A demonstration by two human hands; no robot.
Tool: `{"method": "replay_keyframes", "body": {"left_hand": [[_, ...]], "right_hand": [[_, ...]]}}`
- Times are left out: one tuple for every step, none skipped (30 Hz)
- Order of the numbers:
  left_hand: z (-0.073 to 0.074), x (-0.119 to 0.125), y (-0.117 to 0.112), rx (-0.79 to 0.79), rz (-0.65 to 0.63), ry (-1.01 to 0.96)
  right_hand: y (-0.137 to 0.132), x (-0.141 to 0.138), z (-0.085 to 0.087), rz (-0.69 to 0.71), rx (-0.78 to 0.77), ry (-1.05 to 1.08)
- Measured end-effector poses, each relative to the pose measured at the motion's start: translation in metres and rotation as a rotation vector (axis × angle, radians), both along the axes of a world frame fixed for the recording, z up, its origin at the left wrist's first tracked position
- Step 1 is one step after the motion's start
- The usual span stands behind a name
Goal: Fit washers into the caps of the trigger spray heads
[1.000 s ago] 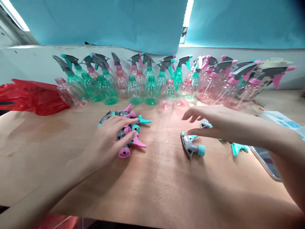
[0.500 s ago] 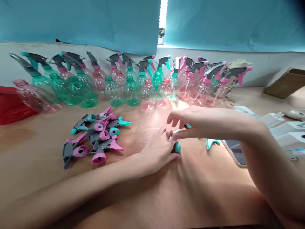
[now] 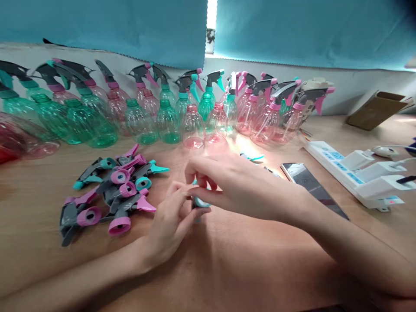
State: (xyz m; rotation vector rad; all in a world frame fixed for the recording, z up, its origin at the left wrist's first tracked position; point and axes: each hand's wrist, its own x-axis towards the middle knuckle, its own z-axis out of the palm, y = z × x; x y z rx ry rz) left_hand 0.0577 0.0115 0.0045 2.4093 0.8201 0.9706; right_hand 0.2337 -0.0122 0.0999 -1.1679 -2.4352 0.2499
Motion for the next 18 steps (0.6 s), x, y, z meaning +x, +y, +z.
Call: {"method": "replay_keyframes", "body": {"left_hand": [[0.0, 0.0, -0.002, -0.04, -0.011, -0.028], [0.0, 0.0, -0.004, -0.077, -0.027, -0.052], [-0.001, 0.0, -0.005, -0.104, -0.05, -0.072], [-0.001, 0.0, -0.006, -0.127, -0.077, -0.087], [-0.001, 0.0, -0.006, -0.145, -0.101, -0.104], [-0.001, 0.0, -0.006, -0.163, -0.123, -0.117], [-0.001, 0.0, -0.006, -0.187, -0.137, -0.128], [-0.002, -0.001, -0.005, -0.214, -0.144, -0.137], [-0.002, -0.002, -0.005, -0.239, -0.151, -0.141], [-0.002, -0.002, -0.004, -0.262, -0.16, -0.143], [-0.003, -0.003, -0.004, -0.278, -0.169, -0.145], [-0.003, -0.004, -0.003, -0.286, -0.179, -0.145], [-0.003, -0.004, -0.003, -0.289, -0.19, -0.143], [-0.003, -0.005, -0.002, -0.289, -0.2, -0.137], [-0.003, -0.005, -0.002, -0.29, -0.207, -0.128], [-0.003, -0.005, -0.001, -0.293, -0.212, -0.116], [-0.002, -0.006, -0.001, -0.3, -0.216, -0.101], [-0.002, -0.006, 0.0, -0.312, -0.219, -0.084]], "right_hand": [[0.001, 0.002, -0.001, -0.007, -0.023, -0.007], [0.002, 0.005, -0.001, -0.008, -0.054, -0.016], [0.003, 0.008, 0.0, -0.011, -0.081, -0.024], [0.003, 0.011, 0.002, -0.018, -0.098, -0.032], [0.003, 0.015, 0.004, -0.029, -0.108, -0.042], [0.003, 0.018, 0.006, -0.04, -0.112, -0.053], [0.003, 0.02, 0.008, -0.047, -0.119, -0.065], [0.003, 0.022, 0.009, -0.047, -0.13, -0.077], [0.002, 0.023, 0.01, -0.039, -0.15, -0.087], [0.002, 0.023, 0.01, -0.024, -0.181, -0.096], [0.002, 0.023, 0.009, -0.007, -0.214, -0.103], [0.002, 0.022, 0.007, 0.009, -0.247, -0.107], [0.002, 0.021, 0.005, 0.021, -0.274, -0.104], [0.002, 0.02, 0.002, 0.031, -0.29, -0.093], [0.002, 0.019, 0.0, 0.04, -0.293, -0.075], [0.003, 0.017, -0.003, 0.047, -0.283, -0.056], [0.004, 0.016, -0.005, 0.055, -0.267, -0.037], [0.004, 0.016, -0.006, 0.064, -0.256, -0.022]]}}
